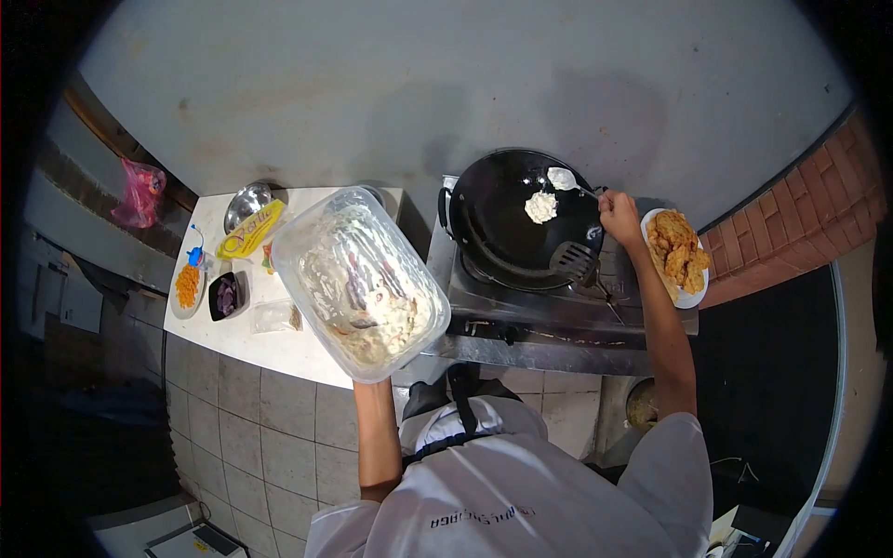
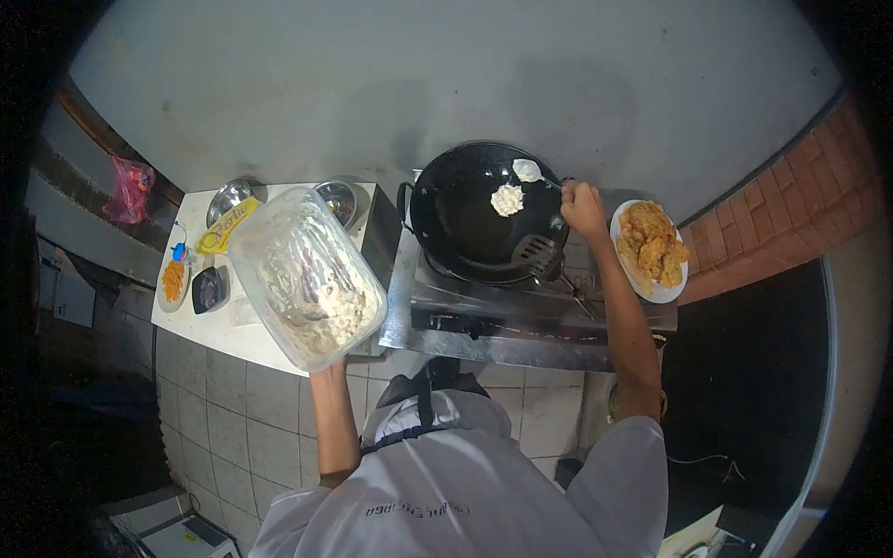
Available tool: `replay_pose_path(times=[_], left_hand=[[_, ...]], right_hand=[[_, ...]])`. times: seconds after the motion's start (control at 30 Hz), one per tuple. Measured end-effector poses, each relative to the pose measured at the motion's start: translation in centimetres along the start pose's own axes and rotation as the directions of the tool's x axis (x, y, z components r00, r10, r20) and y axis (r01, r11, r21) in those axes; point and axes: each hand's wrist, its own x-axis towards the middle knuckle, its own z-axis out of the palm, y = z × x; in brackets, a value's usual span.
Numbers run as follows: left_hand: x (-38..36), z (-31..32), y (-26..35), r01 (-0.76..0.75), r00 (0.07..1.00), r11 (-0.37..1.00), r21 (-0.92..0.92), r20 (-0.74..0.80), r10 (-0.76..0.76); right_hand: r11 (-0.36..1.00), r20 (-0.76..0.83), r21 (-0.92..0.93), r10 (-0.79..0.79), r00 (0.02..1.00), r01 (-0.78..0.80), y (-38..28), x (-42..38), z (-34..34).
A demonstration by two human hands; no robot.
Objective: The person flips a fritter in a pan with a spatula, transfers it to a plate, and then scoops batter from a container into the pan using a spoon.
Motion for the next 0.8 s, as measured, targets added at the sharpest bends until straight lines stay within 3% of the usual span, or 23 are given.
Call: replay_pose_path(times=[0.17, 0.23, 0.37, 0.43, 0.47, 0.53, 0.67, 0.73, 0.8], left_hand=[[-0.1, -0.1, 0.0, 0.005, 1.000, 1.000, 0.009, 0.006, -0.005], [-0.2, -0.2, -0.1, 0.001, 1.000, 1.000, 0.009, 0.006, -0.001], [0.1, -0.2, 0.2, 0.002, 1.000, 1.000, 0.015, 0.012, -0.002], [0.1, -0.1, 0.1, 0.000, 1.000, 1.000, 0.018, 0.015, 0.000], [0.1, -0.1, 0.1, -0.001, 1.000, 1.000, 0.019, 0.016, 0.001], [0.0, -0.3, 0.1, 0.000, 1.000, 1.000, 0.022, 0.021, -0.001], [0.1, -0.3, -0.1, 0.006, 1.000, 1.000, 0.027, 0.028, -0.007], [-0.1, -0.6, 0.1, 0.001, 1.000, 1.000, 0.027, 0.025, -0.002], [0.0, -0.6, 0.1, -0.002, 1.000, 1.000, 0.027, 0.023, 0.002]], right_hand=[[0.989, -0.014, -0.144, -0.027, 1.000, 0.025, -0.4, -0.4, 0.4], [0.998, -0.033, 0.063, -0.013, 0.999, 0.015, 0.4, -0.2, 0.9], [0.988, 0.023, 0.137, -0.077, 0.997, 0.073, 2.2, 0.4, 2.1], [0.890, 0.214, 0.343, 0.238, 0.947, -0.301, 1.0, 0.3, 1.6], [0.890, 0.214, 0.344, 0.237, 0.948, -0.300, 1.0, 0.4, 1.5], [0.718, 0.409, 0.473, 0.334, 0.849, -0.510, 1.0, 0.6, 1.3], [0.785, 0.375, 0.373, 0.360, 0.854, -0.495, 0.9, 0.6, 2.7], [0.975, 0.212, 0.105, 0.173, 0.962, -0.198, 1.2, 0.7, 3.4], [0.985, 0.194, 0.060, 0.149, 0.970, -0.163, 1.0, 0.5, 2.9]])
